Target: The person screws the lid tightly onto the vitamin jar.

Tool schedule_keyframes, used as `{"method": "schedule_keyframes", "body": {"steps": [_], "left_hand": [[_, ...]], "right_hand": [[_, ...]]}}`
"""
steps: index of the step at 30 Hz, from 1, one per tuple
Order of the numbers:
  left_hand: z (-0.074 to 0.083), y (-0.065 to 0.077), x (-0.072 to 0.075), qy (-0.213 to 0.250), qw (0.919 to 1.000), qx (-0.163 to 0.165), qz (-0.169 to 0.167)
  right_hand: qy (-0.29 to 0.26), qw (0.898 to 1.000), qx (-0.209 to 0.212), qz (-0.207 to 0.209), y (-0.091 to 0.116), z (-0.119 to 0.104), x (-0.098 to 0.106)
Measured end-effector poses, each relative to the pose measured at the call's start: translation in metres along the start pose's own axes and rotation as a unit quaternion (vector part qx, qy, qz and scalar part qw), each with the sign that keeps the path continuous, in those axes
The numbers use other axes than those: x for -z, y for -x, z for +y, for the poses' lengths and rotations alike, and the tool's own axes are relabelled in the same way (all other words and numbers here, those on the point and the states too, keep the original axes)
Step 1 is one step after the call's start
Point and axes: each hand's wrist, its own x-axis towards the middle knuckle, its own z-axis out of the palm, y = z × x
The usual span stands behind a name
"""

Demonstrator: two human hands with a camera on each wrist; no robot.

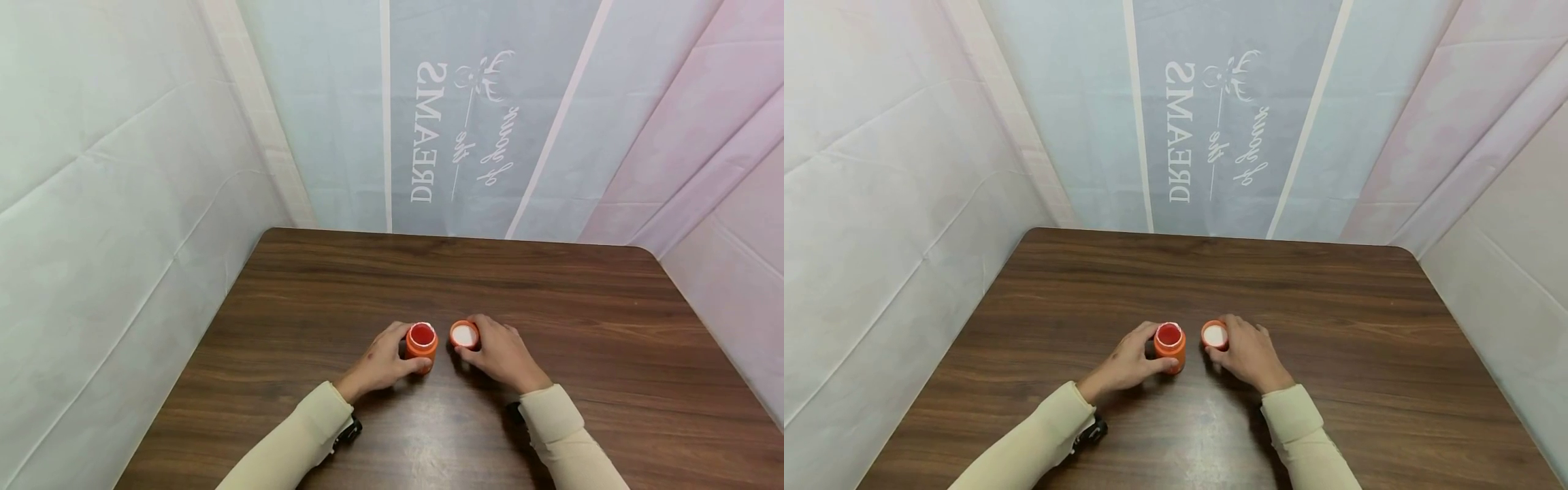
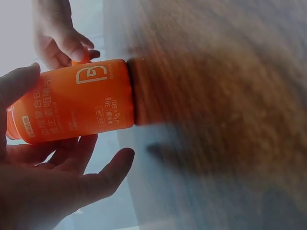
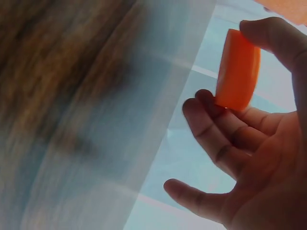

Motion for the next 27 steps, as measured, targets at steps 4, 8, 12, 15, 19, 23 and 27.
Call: {"method": "schedule_keyframes", "body": {"steps": [4,8,12,15,19,23,27], "left_hand": [[0.000,0.000,0.000,0.001,0.9999,-0.004,-0.011],[0.002,-0.001,0.000,0.011,0.9996,0.005,-0.025],[0.002,-0.001,-0.002,0.021,0.9994,0.008,-0.028],[0.001,-0.001,-0.003,0.030,0.9991,0.008,-0.027],[0.001,-0.002,-0.004,0.037,0.9989,0.013,-0.027],[0.001,-0.003,-0.004,0.036,0.9989,0.014,-0.025],[0.002,-0.004,-0.003,0.020,0.9996,0.004,-0.019]], "right_hand": [[-0.010,1.000,0.012,0.017,0.002,-0.002,0.002],[-0.011,0.999,0.033,0.037,0.005,-0.005,0.003],[-0.012,0.998,0.046,0.051,0.007,-0.006,0.004],[-0.017,0.998,0.045,0.051,0.009,-0.007,0.005],[-0.040,0.998,0.035,0.041,0.012,-0.008,0.006],[-0.086,0.995,0.041,0.042,0.013,-0.010,0.009],[-0.112,0.988,0.082,0.065,0.013,-0.009,0.010]]}}
